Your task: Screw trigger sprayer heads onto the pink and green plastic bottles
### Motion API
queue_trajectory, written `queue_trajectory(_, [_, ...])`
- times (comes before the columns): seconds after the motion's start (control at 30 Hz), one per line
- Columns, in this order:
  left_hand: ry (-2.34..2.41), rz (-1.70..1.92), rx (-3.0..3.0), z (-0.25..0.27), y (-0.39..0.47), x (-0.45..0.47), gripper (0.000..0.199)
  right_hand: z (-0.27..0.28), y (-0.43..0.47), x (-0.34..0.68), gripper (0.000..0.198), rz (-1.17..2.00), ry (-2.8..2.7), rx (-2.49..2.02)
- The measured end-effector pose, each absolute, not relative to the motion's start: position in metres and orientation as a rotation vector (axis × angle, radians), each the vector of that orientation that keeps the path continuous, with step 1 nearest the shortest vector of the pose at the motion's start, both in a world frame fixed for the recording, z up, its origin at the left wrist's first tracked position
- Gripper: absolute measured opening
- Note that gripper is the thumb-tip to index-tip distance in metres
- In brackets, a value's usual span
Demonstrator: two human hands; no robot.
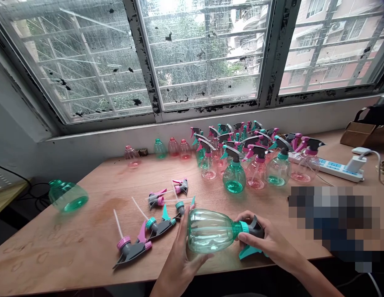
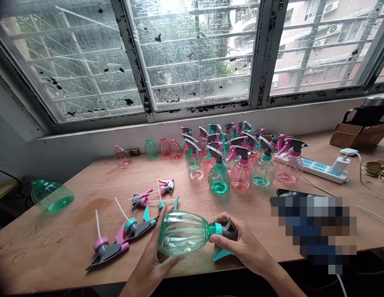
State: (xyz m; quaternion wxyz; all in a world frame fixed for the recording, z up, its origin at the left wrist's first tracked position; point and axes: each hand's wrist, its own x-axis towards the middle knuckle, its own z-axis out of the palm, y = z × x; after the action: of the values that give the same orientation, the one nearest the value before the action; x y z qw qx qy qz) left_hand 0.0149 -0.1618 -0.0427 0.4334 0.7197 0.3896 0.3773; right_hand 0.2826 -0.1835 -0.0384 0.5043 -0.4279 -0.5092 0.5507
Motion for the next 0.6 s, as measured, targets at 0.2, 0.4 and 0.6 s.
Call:
queue_trajectory(0.2, [0.994, 0.921, 1.753, -0.0376, -0.1649, 0.0160, 0.108, -0.0397, -0.1838, 0.2818, 0.039, 1.324, -1.247, -1.047])
queue_trajectory(0.4, [1.009, 0.940, 1.816, -0.0359, -0.1636, 0.0168, 0.101, -0.0382, -0.1831, 0.2835, 0.036, 1.336, -1.263, -1.032])
queue_trajectory(0.6, [1.031, 0.955, 1.861, -0.0423, -0.1616, 0.0164, 0.094, -0.0395, -0.1812, 0.2872, 0.033, 1.346, -1.294, -1.016])
